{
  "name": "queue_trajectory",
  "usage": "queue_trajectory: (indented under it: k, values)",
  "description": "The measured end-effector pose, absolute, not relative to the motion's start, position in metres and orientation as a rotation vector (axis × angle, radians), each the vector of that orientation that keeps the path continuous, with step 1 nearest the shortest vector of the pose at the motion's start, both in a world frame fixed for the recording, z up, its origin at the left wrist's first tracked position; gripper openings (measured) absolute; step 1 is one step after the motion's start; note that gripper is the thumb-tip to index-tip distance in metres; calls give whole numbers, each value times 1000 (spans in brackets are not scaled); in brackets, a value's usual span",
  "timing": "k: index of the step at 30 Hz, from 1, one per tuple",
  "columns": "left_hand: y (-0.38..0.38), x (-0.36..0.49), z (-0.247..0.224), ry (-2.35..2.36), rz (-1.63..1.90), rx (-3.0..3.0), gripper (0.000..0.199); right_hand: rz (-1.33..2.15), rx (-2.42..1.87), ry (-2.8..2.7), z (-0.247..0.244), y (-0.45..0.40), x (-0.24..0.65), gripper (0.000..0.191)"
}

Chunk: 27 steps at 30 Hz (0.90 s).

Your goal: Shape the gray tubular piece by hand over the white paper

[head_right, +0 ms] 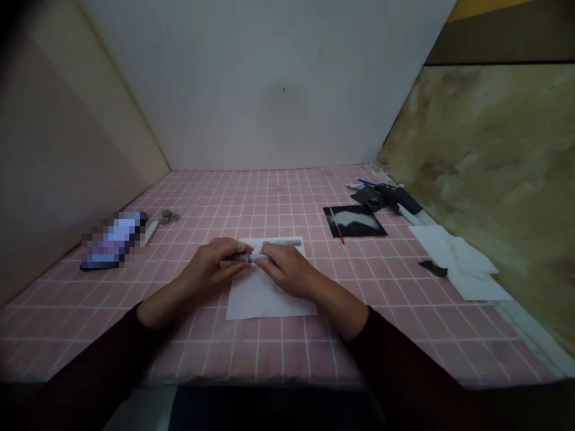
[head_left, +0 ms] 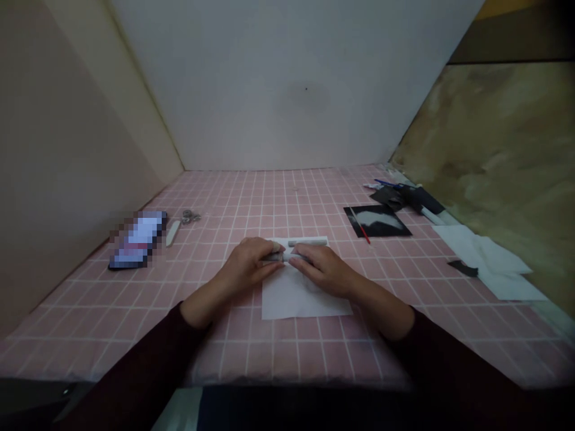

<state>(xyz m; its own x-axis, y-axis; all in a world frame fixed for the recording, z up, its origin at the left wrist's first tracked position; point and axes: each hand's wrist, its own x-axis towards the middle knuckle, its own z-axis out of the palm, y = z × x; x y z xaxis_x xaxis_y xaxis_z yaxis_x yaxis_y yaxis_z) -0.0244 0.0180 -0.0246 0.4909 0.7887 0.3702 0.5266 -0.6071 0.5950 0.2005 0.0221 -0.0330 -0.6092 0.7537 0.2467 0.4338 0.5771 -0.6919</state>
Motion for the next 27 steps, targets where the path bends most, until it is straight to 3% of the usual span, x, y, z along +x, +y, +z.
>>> queue_trajectory:
  k: [17, 27]
  values:
    - [14, -28, -11, 1090, 964, 2196, 15, 918, -963, -2260, -13, 25, 217, 32]
    - [12, -28, -10, 1116, 980, 2269, 16, 1285, -907, -2110, -19, 31, 215, 44]
